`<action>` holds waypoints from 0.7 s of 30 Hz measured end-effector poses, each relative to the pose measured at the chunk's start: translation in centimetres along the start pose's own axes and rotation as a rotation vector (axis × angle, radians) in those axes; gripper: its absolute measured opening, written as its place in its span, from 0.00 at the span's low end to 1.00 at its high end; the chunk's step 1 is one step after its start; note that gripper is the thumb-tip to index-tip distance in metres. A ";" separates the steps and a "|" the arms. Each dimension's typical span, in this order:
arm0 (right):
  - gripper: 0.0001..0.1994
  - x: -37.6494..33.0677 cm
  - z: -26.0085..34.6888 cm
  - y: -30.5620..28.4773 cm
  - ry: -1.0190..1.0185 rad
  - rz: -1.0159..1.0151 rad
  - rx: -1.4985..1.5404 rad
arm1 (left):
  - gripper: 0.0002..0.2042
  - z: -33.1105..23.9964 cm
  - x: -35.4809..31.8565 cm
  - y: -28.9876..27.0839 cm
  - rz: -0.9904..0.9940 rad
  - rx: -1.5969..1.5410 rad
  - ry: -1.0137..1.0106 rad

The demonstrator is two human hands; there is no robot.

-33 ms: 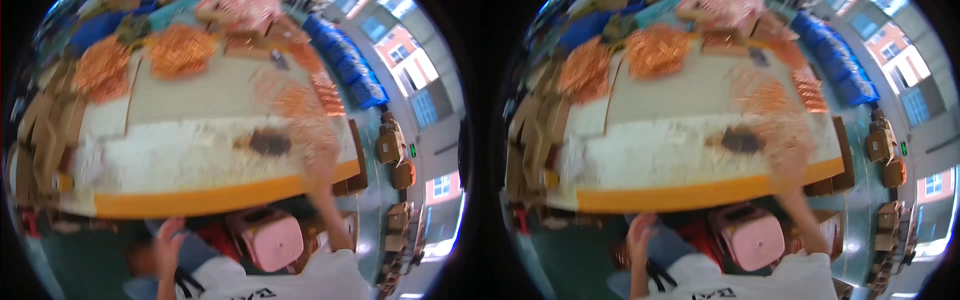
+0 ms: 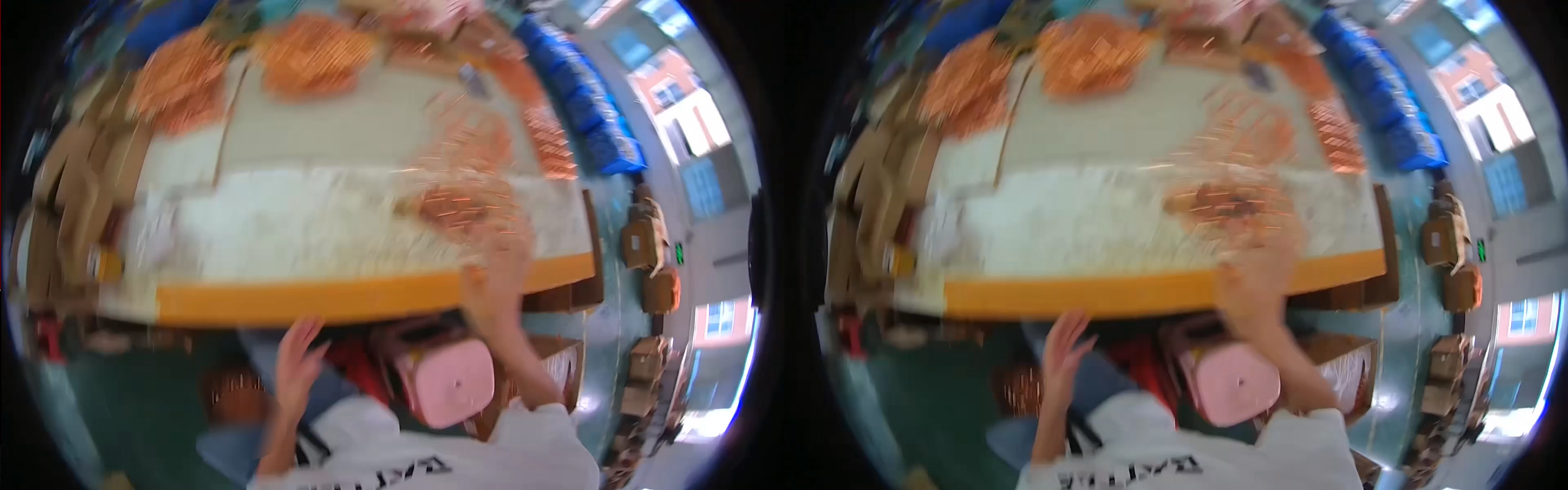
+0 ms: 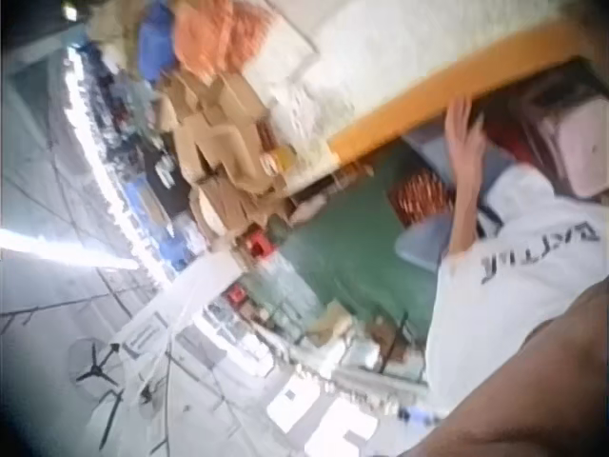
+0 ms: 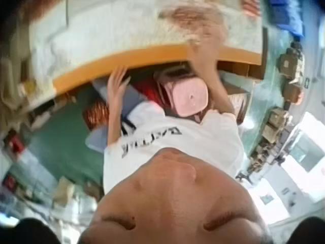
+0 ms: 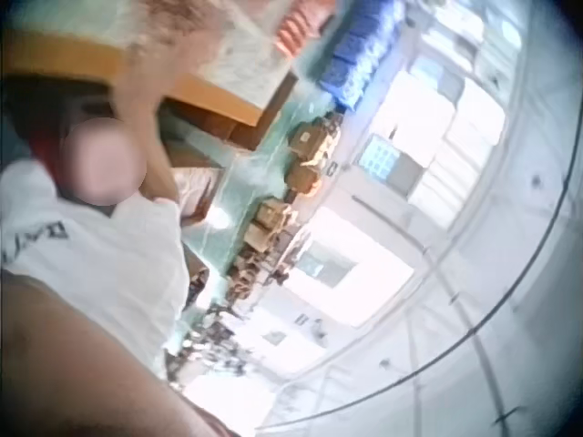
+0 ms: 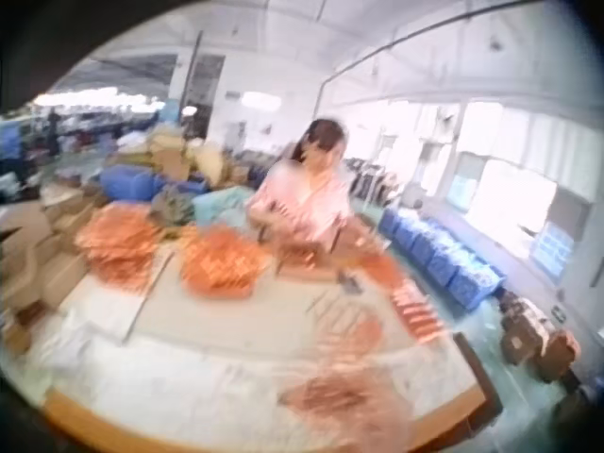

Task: The person places small metal components into the circular slots of a copper-colored metal frame held in their lap, then moves the frame to a table.

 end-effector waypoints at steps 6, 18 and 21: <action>0.29 -10.2 26.3 10.6 -0.115 0.553 0.925 | 0.24 -1.1 -8.7 -7.1 -0.617 -0.306 -0.004; 0.15 -22.0 46.4 29.4 0.589 2.142 1.525 | 0.19 8.0 -33.0 -26.1 -1.346 -0.020 -0.006; 0.12 -26.1 47.5 32.9 0.586 2.032 1.438 | 0.13 10.0 -34.3 -27.9 -1.548 0.211 -0.175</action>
Point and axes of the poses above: each hand's wrist, its own x-axis towards the middle knuckle, its own y-axis out of the palm, z = x × y, the point moved 4 cm from there along x, towards the middle knuckle, and after that the axes turned 11 degrees about x, right-handed, at the moved point
